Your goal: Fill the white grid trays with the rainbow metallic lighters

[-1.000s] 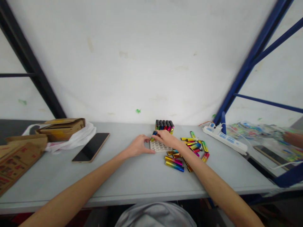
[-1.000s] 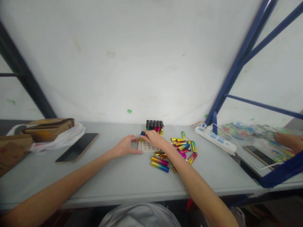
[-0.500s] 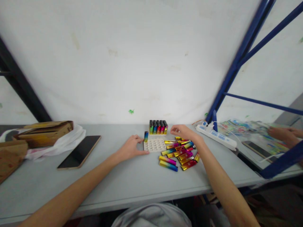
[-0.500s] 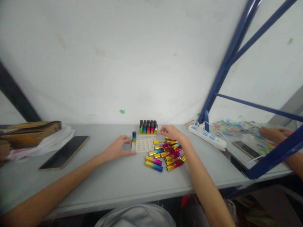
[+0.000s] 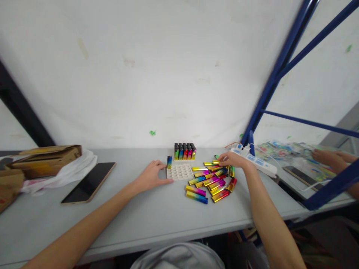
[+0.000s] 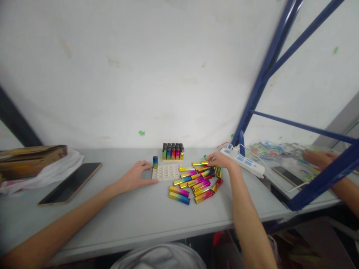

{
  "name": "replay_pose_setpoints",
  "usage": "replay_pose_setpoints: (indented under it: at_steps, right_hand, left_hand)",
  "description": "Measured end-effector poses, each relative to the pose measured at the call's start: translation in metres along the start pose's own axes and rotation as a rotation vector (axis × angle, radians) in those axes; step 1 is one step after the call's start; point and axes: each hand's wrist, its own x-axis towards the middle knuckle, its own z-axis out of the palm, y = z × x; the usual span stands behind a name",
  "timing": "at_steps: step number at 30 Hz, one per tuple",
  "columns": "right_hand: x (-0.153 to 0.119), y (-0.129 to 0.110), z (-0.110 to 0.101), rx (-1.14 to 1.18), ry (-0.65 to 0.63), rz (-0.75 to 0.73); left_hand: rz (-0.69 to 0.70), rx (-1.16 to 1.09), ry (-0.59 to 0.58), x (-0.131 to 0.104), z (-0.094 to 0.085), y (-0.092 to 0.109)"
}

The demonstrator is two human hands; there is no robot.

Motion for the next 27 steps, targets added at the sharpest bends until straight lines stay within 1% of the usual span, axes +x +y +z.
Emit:
replay_pose_setpoints:
  at_steps: [4,6,8,10,14,17,21,23,25,27]
  right_hand:
    - [-0.001,-0.018,0.008,0.136,0.220,-0.117]
    - [0.002,-0.030,0.014,0.237,0.268,-0.144]
    - [0.007,-0.045,0.021,0.334,0.277,-0.167]
    - [0.012,-0.064,0.026,0.395,0.258,-0.201]
    - [0.020,-0.103,0.031,0.428,0.170,-0.260]
    - [0.029,-0.126,0.040,0.523,0.175,-0.281]
    - [0.038,-0.148,0.069,0.727,0.219,-0.245]
    - [0.039,-0.158,0.087,0.818,0.149,-0.263]
    - [0.038,-0.165,0.102,0.849,0.082,-0.273]
    - [0.039,-0.171,0.115,0.857,0.072,-0.242]
  left_hand:
    - [0.006,0.000,0.003,0.000,0.000,0.000]
    - [0.006,0.000,-0.002,-0.001,-0.001,0.001]
    - [0.007,0.001,-0.003,-0.001,-0.001,0.002]
    - [0.009,0.007,0.003,-0.001,-0.001,0.003]
    - [0.009,0.031,0.003,-0.002,0.001,0.004]
    - [0.010,0.045,-0.006,-0.001,0.002,0.004]
    - [0.018,0.084,-0.003,-0.001,0.003,0.003]
    - [0.010,0.101,-0.002,-0.001,0.003,0.004]
    - [0.011,0.107,0.002,-0.002,0.003,0.004]
    - [0.016,0.112,0.006,-0.002,0.002,0.006]
